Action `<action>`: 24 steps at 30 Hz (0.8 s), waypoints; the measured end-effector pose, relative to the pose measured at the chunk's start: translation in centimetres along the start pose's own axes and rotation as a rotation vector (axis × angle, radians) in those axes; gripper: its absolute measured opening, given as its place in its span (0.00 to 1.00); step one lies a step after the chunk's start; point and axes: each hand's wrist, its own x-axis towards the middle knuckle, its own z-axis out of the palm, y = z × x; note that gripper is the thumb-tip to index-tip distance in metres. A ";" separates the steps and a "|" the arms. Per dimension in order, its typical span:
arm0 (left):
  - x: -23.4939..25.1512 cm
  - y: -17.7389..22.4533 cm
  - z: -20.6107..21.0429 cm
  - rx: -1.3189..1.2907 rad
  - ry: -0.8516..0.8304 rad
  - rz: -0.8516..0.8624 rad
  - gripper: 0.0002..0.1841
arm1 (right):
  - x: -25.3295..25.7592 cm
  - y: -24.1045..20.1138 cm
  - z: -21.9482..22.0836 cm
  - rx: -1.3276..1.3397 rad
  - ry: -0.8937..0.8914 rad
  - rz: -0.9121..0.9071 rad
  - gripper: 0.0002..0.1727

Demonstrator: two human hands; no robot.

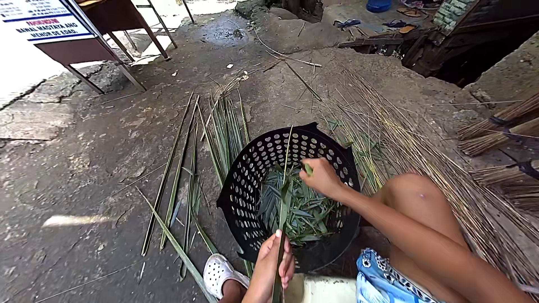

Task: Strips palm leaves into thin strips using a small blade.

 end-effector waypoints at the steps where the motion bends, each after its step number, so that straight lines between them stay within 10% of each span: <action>1: 0.3 -0.1 0.0 -0.024 -0.025 0.007 0.27 | -0.9 -0.2 0.7 -0.064 -0.093 -0.073 0.15; 5: 0.7 -0.1 0.6 -0.013 -0.056 0.011 0.27 | -2.4 -1.5 1.6 -0.237 -0.298 -0.125 0.16; 14: 0.7 -0.5 -0.6 -0.214 -0.281 -0.083 0.25 | 2.4 -1.2 -1.9 0.020 0.055 0.242 0.18; 24: 1.1 -0.3 -0.9 -0.365 -0.347 -0.128 0.20 | -1.6 -2.8 0.3 -0.252 -0.312 0.088 0.17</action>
